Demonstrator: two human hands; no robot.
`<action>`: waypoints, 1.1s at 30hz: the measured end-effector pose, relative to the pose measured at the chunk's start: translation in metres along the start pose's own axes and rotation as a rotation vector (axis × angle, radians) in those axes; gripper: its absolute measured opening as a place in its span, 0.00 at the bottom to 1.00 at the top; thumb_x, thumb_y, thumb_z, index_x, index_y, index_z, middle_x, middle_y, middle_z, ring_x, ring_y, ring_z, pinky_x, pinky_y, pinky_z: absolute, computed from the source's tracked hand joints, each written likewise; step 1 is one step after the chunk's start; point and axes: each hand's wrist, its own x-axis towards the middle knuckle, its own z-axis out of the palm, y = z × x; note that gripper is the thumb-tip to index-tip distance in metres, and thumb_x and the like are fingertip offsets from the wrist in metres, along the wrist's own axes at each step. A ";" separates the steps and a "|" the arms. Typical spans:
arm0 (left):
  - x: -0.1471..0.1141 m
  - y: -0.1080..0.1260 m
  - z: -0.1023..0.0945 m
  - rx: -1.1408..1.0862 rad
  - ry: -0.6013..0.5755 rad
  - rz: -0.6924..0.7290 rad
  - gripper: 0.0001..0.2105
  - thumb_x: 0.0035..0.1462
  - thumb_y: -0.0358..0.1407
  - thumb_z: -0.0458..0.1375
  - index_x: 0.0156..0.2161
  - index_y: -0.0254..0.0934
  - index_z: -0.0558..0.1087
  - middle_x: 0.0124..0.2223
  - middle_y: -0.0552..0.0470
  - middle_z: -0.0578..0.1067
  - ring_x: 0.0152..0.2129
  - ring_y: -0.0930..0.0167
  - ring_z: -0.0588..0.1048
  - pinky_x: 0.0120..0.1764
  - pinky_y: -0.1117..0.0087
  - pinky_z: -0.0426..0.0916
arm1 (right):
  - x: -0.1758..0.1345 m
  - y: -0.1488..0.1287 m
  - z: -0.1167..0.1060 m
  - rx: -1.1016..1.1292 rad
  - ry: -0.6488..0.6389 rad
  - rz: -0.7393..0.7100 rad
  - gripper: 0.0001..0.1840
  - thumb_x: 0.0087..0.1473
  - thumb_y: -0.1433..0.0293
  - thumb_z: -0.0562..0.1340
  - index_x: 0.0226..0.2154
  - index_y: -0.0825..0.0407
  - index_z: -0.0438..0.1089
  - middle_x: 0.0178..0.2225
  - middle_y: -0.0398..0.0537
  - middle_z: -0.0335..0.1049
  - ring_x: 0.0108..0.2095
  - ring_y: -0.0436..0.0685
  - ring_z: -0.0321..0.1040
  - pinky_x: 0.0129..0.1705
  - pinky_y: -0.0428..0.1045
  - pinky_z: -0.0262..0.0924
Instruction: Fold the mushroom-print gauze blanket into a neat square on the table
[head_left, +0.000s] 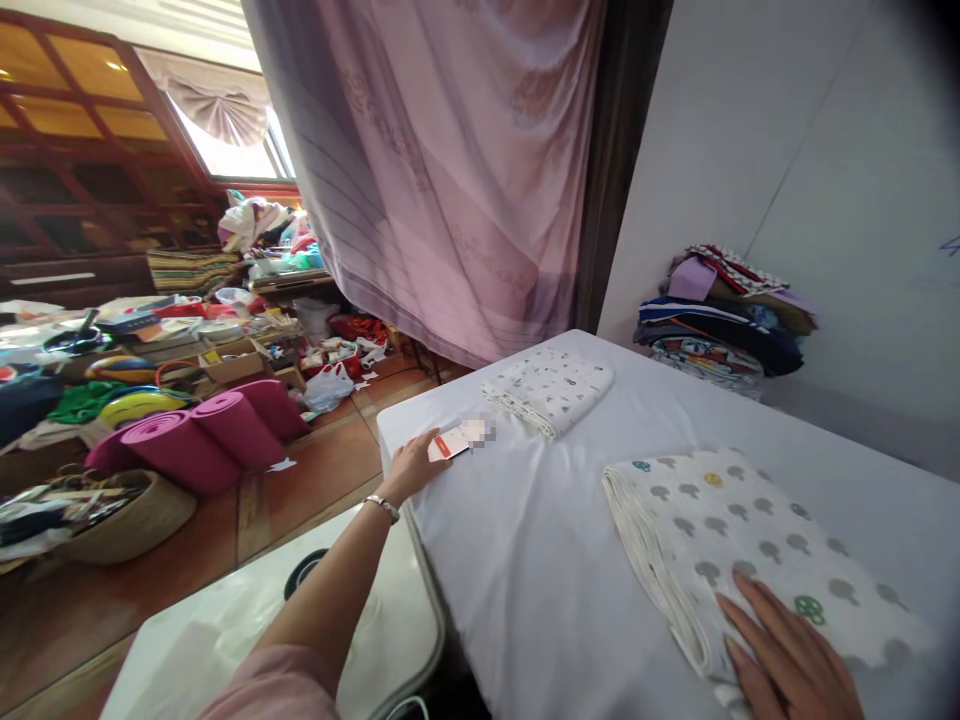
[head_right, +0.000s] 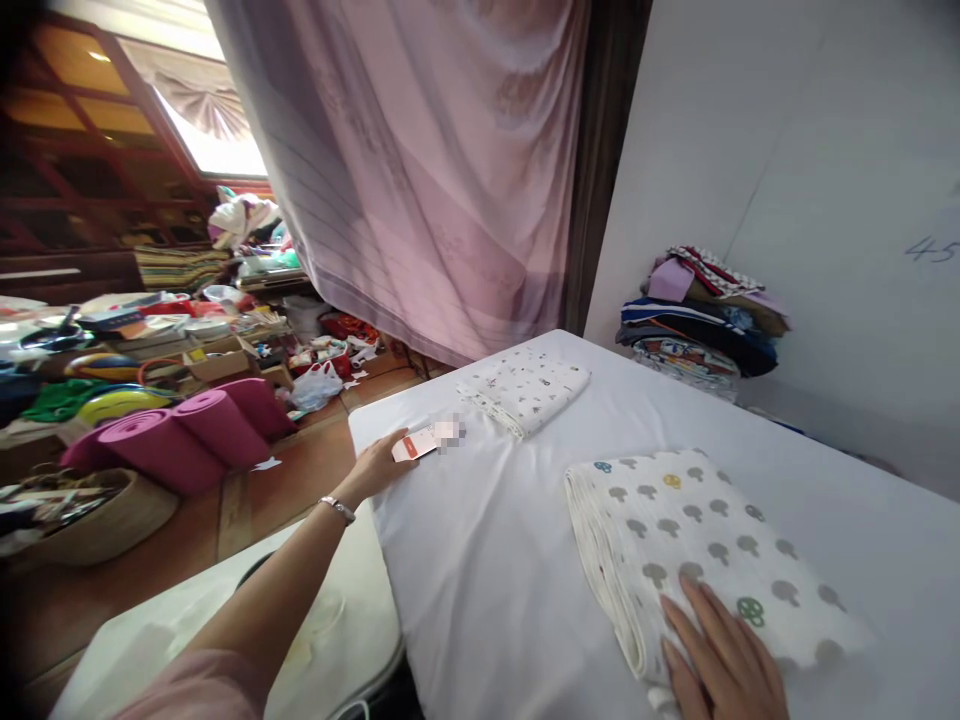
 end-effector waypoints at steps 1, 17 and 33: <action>-0.001 0.002 0.001 0.001 0.030 0.022 0.31 0.51 0.39 0.59 0.60 0.35 0.58 0.59 0.41 0.65 0.56 0.59 0.61 0.55 0.59 0.54 | 0.000 0.001 0.001 0.006 0.000 0.005 0.27 0.57 0.65 0.52 0.59 0.45 0.55 0.62 0.48 0.51 0.59 0.67 0.52 0.55 0.63 0.46; -0.035 0.212 0.059 -0.371 -0.169 0.642 0.26 0.54 0.46 0.54 0.56 0.36 0.64 0.60 0.43 0.63 0.49 0.62 0.69 0.49 0.64 0.64 | 0.013 0.008 -0.052 0.084 -0.001 0.403 0.19 0.59 0.60 0.53 0.50 0.46 0.67 0.58 0.49 0.60 0.59 0.63 0.54 0.57 0.62 0.55; -0.061 0.285 0.029 -1.270 -0.652 0.164 0.19 0.44 0.44 0.62 0.39 0.34 0.68 0.36 0.49 0.74 0.31 0.70 0.73 0.31 0.73 0.67 | 0.030 -0.014 -0.068 0.513 -0.146 0.358 0.17 0.58 0.66 0.52 0.46 0.48 0.71 0.44 0.51 0.73 0.45 0.60 0.68 0.50 0.59 0.59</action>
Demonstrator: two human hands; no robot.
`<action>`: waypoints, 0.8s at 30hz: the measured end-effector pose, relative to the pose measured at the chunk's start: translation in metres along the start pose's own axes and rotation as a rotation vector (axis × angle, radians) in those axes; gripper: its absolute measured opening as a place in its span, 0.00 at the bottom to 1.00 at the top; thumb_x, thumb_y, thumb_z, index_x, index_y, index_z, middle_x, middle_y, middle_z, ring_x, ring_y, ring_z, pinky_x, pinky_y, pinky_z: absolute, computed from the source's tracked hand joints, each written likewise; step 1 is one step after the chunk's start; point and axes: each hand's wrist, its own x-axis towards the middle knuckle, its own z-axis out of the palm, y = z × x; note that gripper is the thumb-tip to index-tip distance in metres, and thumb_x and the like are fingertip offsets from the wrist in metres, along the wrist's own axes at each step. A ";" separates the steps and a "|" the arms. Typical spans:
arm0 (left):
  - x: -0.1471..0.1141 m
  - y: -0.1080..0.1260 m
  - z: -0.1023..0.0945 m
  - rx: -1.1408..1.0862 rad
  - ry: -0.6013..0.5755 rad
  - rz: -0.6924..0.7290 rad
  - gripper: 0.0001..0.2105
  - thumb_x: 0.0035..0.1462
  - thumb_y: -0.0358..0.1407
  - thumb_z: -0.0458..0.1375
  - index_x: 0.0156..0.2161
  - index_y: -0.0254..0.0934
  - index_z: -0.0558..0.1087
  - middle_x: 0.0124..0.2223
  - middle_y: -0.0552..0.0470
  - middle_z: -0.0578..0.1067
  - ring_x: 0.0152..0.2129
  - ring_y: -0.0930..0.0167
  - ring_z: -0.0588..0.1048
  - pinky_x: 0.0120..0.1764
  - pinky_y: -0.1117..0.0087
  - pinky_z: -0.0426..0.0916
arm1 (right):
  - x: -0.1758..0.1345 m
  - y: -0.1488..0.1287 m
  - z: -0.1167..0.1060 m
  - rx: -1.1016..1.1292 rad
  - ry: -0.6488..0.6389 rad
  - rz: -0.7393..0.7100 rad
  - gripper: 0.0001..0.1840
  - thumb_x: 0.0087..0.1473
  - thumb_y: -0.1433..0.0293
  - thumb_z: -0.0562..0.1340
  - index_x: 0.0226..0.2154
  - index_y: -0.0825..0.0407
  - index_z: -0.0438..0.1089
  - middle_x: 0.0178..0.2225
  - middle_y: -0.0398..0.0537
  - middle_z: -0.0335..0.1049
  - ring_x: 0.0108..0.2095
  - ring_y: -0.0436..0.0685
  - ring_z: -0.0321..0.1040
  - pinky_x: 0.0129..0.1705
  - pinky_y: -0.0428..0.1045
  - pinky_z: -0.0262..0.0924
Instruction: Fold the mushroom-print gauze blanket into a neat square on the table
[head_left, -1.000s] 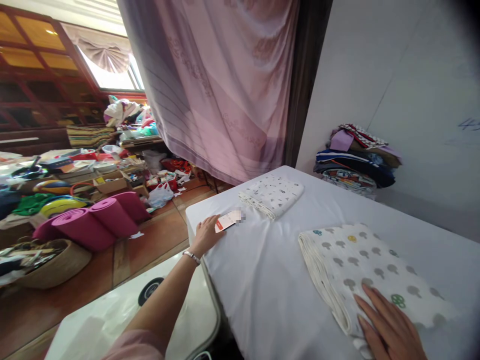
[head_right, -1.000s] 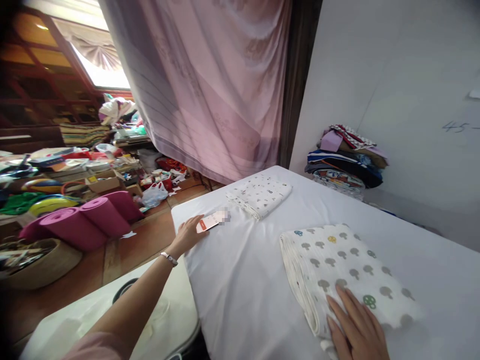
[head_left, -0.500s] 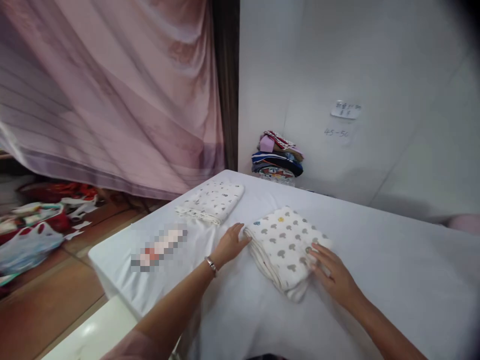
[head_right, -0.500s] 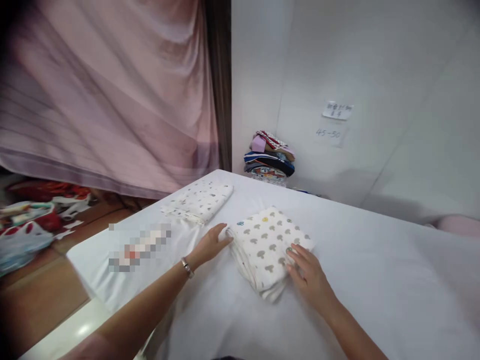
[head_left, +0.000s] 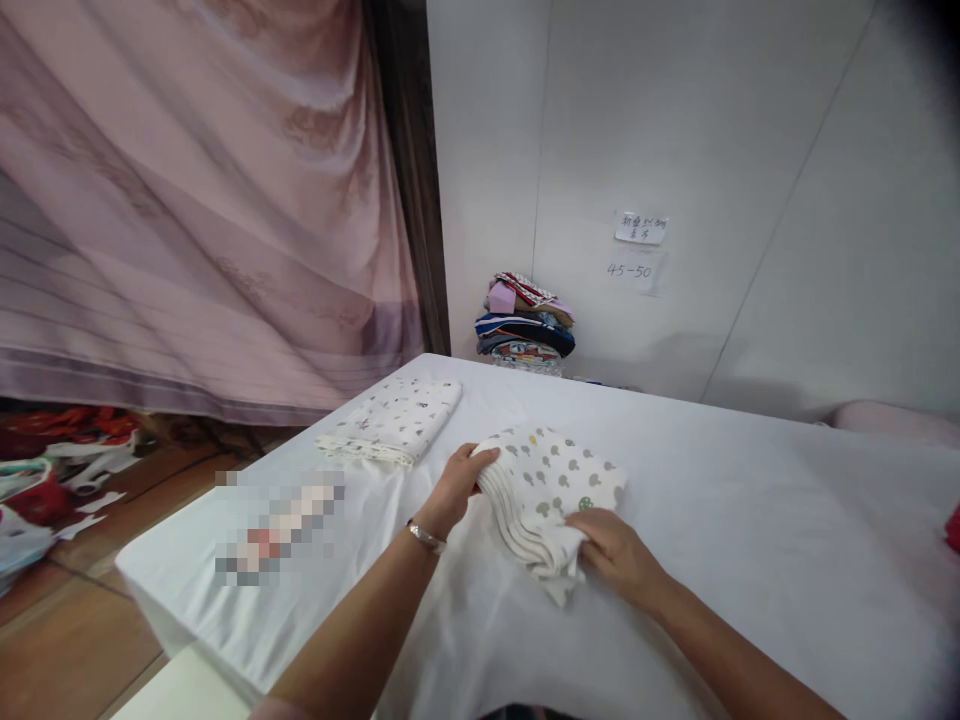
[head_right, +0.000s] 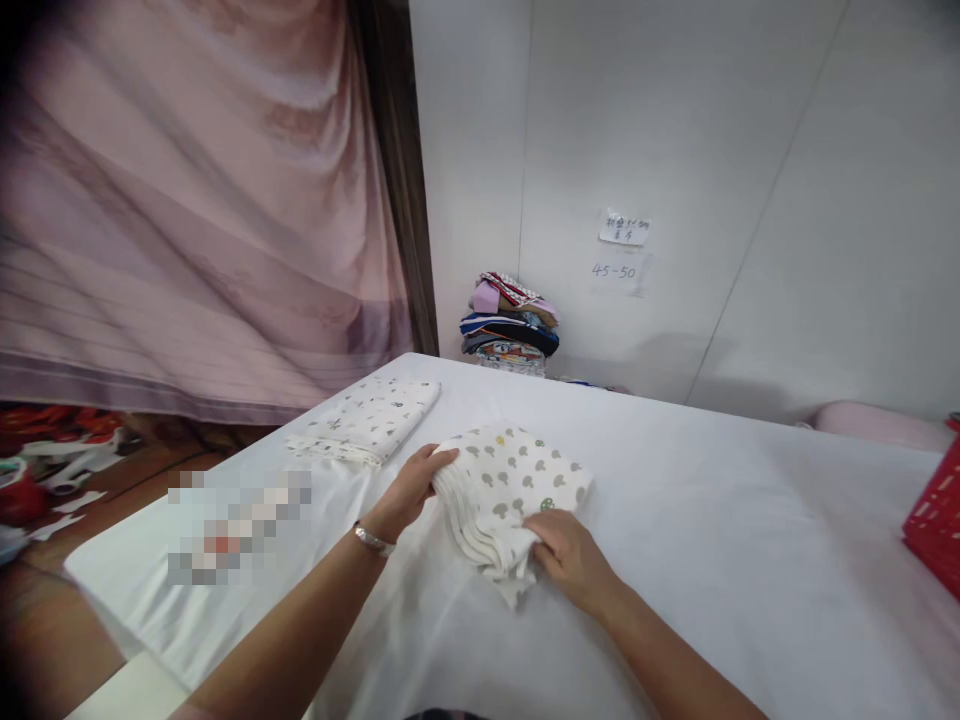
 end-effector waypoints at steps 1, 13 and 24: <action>-0.003 0.006 -0.001 -0.039 -0.009 0.034 0.18 0.45 0.44 0.62 0.38 0.34 0.68 0.35 0.50 0.74 0.30 0.71 0.73 0.30 0.73 0.67 | 0.001 -0.009 -0.004 0.186 0.038 0.089 0.16 0.59 0.64 0.52 0.44 0.48 0.72 0.40 0.49 0.75 0.40 0.60 0.70 0.45 0.56 0.62; -0.027 -0.028 -0.001 0.391 0.109 0.190 0.28 0.56 0.49 0.53 0.58 0.37 0.59 0.59 0.40 0.63 0.52 0.61 0.67 0.49 0.63 0.66 | 0.006 -0.003 -0.028 1.292 0.323 0.758 0.13 0.54 0.59 0.58 0.33 0.51 0.71 0.32 0.47 0.75 0.31 0.55 0.72 0.33 0.48 0.66; -0.077 -0.077 -0.010 0.907 0.009 0.485 0.41 0.40 0.45 0.65 0.61 0.47 0.57 0.64 0.48 0.55 0.60 0.51 0.55 0.56 0.50 0.59 | 0.017 -0.006 -0.006 1.333 0.153 0.800 0.18 0.53 0.57 0.60 0.40 0.53 0.70 0.31 0.49 0.76 0.35 0.60 0.74 0.37 0.52 0.68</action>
